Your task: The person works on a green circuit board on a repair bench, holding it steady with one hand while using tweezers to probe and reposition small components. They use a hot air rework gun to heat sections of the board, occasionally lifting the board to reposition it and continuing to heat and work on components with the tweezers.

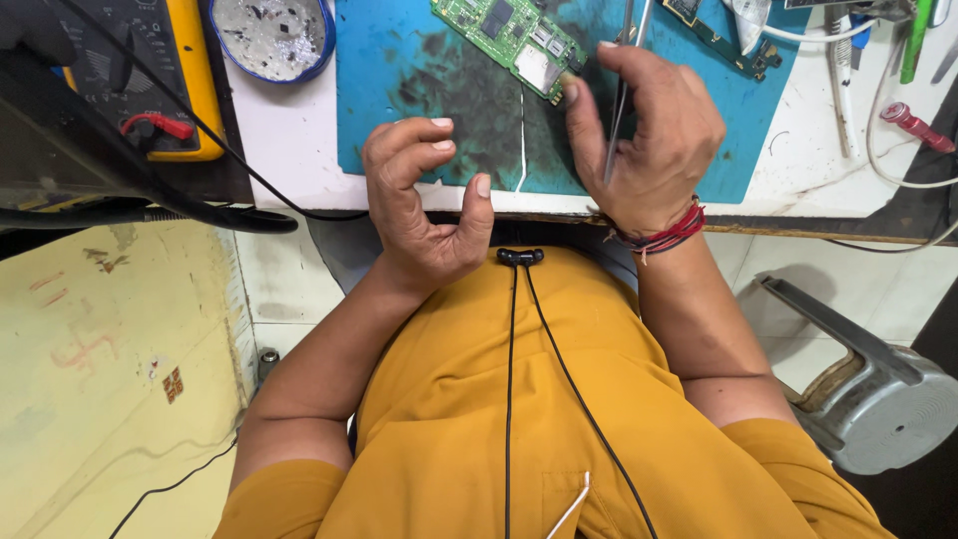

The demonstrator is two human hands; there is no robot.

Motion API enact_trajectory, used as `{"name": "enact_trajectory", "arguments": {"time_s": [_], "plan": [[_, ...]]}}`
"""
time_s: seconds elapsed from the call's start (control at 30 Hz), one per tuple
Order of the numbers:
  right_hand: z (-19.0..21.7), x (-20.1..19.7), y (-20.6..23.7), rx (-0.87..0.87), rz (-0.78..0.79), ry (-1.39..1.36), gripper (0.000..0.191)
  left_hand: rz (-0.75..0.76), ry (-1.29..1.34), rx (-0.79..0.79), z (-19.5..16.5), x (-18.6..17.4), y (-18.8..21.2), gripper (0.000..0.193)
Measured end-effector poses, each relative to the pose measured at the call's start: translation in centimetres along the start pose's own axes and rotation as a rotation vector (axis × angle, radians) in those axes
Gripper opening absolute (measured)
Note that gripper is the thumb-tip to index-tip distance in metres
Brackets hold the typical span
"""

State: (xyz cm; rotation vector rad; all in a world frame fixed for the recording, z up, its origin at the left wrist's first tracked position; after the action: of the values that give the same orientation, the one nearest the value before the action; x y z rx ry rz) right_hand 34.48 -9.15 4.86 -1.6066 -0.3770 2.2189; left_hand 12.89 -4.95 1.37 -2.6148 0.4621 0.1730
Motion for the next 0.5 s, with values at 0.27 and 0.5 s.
{"name": "enact_trajectory", "arguments": {"time_s": [0.27, 0.5], "plan": [[0.1, 0.0, 0.2, 0.225, -0.046, -0.356, 0.023, 0.025, -0.050, 0.018, 0.0, 0.1, -0.1, 0.041], [-0.7, 0.7, 1.3, 0.207, -0.131, -0.431, 0.030, 0.043, -0.076, 0.045, -0.3, 0.2, -0.5, 0.035]]}}
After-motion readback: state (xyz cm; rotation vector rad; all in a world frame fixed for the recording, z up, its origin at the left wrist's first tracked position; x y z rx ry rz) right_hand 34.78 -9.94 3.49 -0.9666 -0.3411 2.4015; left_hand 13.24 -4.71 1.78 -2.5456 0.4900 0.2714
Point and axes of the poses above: each hand's wrist, its own y-axis away from the middle knuckle, its own x-axis out of the palm, z = x × y, the point moved 1 cm from there along -y, towards the middle knuckle, and after that the axes turned 9 degrees about y, right-handed, at the moved point
